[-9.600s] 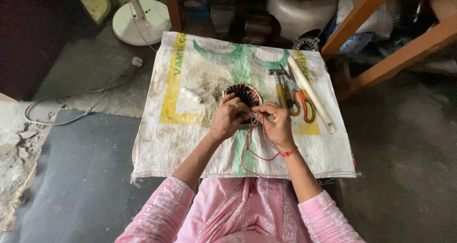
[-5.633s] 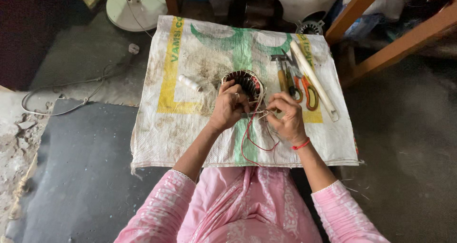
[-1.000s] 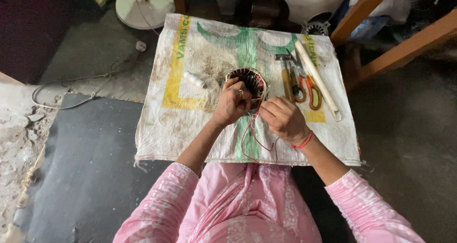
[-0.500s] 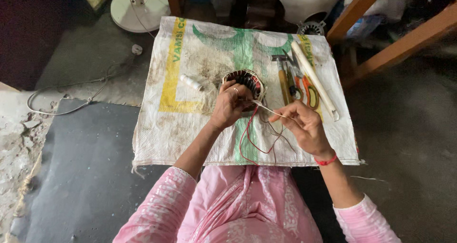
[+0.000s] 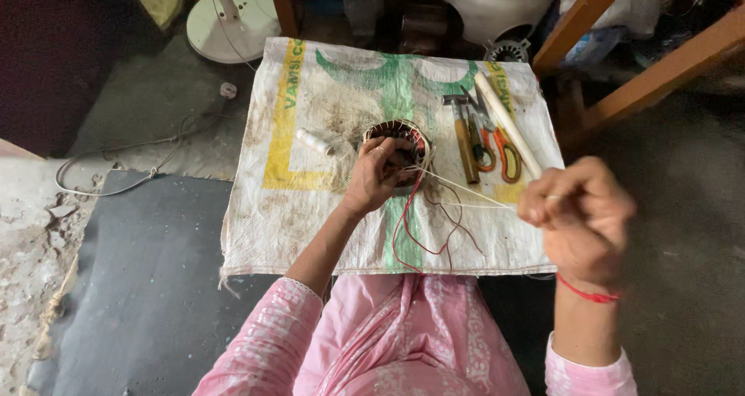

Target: The person weaves a small basket using red and white threads. They hold the basket in their left hand and use their right hand to pull the threads through the existing weave, gradually building up the sides of the basket.

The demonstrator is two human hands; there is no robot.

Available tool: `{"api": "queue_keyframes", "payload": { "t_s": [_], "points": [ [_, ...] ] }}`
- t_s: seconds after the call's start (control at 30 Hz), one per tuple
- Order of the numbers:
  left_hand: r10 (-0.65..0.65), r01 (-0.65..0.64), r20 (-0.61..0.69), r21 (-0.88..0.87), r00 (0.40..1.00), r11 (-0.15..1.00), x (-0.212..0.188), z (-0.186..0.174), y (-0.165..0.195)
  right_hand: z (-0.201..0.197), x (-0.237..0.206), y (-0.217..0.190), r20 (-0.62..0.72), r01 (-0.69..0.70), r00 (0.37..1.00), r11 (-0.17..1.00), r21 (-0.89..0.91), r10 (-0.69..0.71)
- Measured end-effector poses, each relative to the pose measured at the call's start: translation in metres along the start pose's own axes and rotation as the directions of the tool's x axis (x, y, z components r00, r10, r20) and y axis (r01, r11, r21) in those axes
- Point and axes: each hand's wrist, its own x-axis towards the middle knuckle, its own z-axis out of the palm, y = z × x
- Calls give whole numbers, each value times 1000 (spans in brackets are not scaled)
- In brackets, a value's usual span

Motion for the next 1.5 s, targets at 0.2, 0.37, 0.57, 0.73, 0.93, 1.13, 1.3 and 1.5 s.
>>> {"api": "queue_keyframes", "payload": {
  "t_s": [0.2, 0.37, 0.57, 0.73, 0.93, 1.13, 1.3, 1.5],
  "points": [
    [-25, 25, -48, 14, 999, 1000, -2, 6, -4, -41, -2, -11, -200, 115, 961, 932, -344, -193],
    [-112, 112, 8, -98, 994, 989, -4, 1, -5, -57, 16, 55, -149, -198, 978, 414, -888, 148],
    [-70, 71, -47, 15, 996, 997, -1, 1, -2, -27, 11, 113, -28, -96, 988, 458, -884, 152],
    [-92, 92, -24, -11, 995, 996, 2, 1, -2, -7, 18, 128, 9, -241, 907, 534, -810, 422],
    [-87, 85, -38, -45, 995, 995, 2, 2, 1, 5, 13, 134, 47, -79, 976, 544, -835, 213],
    [-20, 21, -64, 6, 998, 1000, 3, 1, 2, 9, 17, 136, 137, 59, 985, 544, -837, 104],
    [-91, 90, -44, -28, 995, 996, 3, 4, 4, -7, 23, 121, 146, -125, 933, 676, -727, 330],
    [-41, 41, -37, 3, 998, 999, 2, 3, 2, 13, 39, 138, 123, -360, 920, 927, -103, 371]
  ]
}}
